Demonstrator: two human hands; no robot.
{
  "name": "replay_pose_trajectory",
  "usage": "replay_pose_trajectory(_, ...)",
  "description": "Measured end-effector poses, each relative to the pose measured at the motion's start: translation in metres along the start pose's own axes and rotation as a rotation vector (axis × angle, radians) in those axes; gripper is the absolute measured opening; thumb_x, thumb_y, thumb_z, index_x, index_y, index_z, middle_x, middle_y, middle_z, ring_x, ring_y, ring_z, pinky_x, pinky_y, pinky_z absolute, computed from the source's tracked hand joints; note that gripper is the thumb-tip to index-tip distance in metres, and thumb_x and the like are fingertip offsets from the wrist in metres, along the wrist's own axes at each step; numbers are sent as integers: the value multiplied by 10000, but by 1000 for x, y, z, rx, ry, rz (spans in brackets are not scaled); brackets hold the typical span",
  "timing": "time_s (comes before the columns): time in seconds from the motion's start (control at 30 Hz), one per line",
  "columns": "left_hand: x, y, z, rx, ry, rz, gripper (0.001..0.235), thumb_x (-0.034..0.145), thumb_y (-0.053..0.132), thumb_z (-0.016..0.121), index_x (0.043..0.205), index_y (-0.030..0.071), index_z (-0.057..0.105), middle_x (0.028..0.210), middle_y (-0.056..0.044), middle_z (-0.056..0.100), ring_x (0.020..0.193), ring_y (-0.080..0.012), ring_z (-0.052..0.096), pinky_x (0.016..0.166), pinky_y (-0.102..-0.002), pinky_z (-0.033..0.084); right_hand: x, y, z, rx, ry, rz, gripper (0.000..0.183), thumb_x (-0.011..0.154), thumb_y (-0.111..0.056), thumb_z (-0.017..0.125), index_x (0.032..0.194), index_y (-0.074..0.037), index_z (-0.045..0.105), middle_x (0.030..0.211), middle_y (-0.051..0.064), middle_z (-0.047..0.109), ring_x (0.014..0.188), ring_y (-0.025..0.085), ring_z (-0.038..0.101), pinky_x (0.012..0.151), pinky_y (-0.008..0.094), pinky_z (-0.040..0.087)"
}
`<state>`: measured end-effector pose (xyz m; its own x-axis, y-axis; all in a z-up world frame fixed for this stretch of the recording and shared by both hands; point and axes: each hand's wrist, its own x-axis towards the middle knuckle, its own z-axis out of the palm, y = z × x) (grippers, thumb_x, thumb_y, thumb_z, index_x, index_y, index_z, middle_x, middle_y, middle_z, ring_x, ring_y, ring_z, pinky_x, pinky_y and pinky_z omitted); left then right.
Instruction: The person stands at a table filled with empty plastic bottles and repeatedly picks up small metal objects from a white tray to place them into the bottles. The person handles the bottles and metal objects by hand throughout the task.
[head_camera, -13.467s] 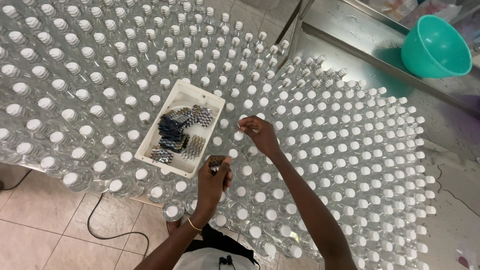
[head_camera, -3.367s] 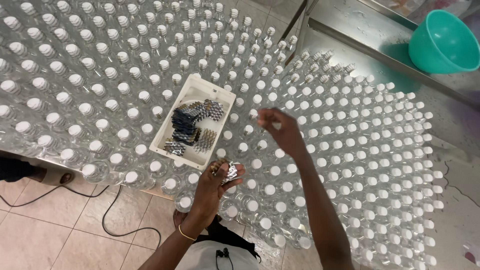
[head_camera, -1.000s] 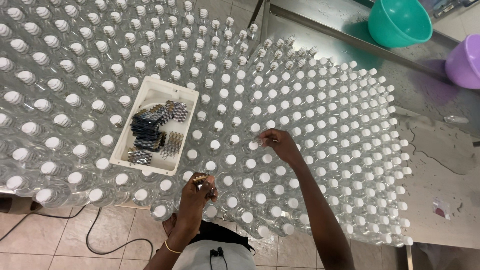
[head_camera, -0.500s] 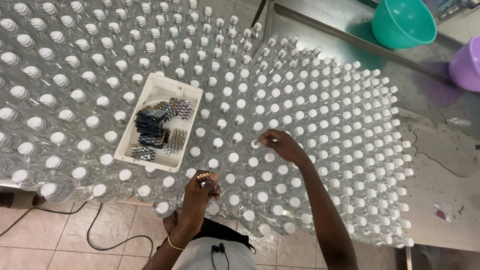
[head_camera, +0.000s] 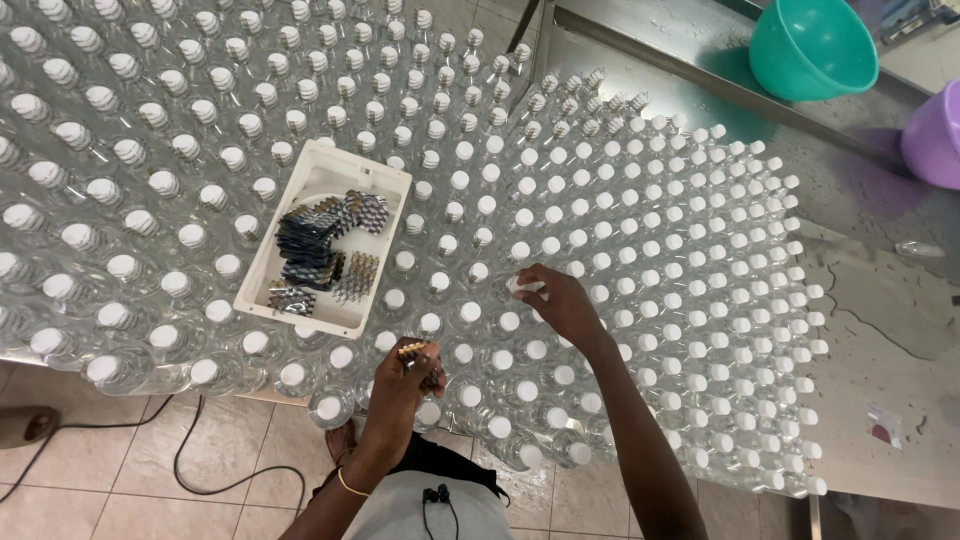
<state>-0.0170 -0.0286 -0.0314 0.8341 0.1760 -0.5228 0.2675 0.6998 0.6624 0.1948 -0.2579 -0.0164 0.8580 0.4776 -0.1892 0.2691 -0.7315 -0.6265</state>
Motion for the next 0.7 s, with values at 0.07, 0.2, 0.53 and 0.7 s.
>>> replay_pose_trajectory(0.07, 2, -3, -2, -27, -16, 6, 172, 1068, 136, 716, 974, 64, 591, 809, -85, 560, 686, -227, 596, 657, -379, 503, -1, 1, 1, -82, -3, -8, 194, 1034, -326, 719, 1159, -178, 728, 1299, -11, 818, 1073, 287, 804, 853, 428, 621)
replay_pose_trajectory(0.2, 3, -9, -10, -95, -100, 2, 198, 1094, 212, 682, 974, 73, 607, 849, -109, 653, 737, -242, 673, 659, -379, 548, 1, 11, 4, -122, -41, -23, 233, 1067, -361, 671, 1197, -171, 640, 1261, 21, 814, 1072, 298, 809, 827, 428, 601)
replay_pose_trajectory(0.53, -5, -4, -20, -170, -101, -17, 226, 1125, 226, 644, 966, 89, 561, 843, -83, 588, 724, -212, 623, 651, -352, 522, -10, -5, 10, -317, -21, 38, 340, 1048, -280, 698, 1351, -198, 567, 1369, 76, 725, 954, 301, 726, 906, 509, 551)
replay_pose_trajectory(0.7, -14, 11, -8, -69, -46, -63, 255, 1105, 240, 685, 945, 99, 547, 753, -69, 546, 680, -205, 587, 657, -379, 515, -84, -106, 41, 124, 103, 88, 357, 1008, -318, 711, 1330, -162, 699, 1262, 72, 772, 1075, 256, 802, 897, 407, 687)
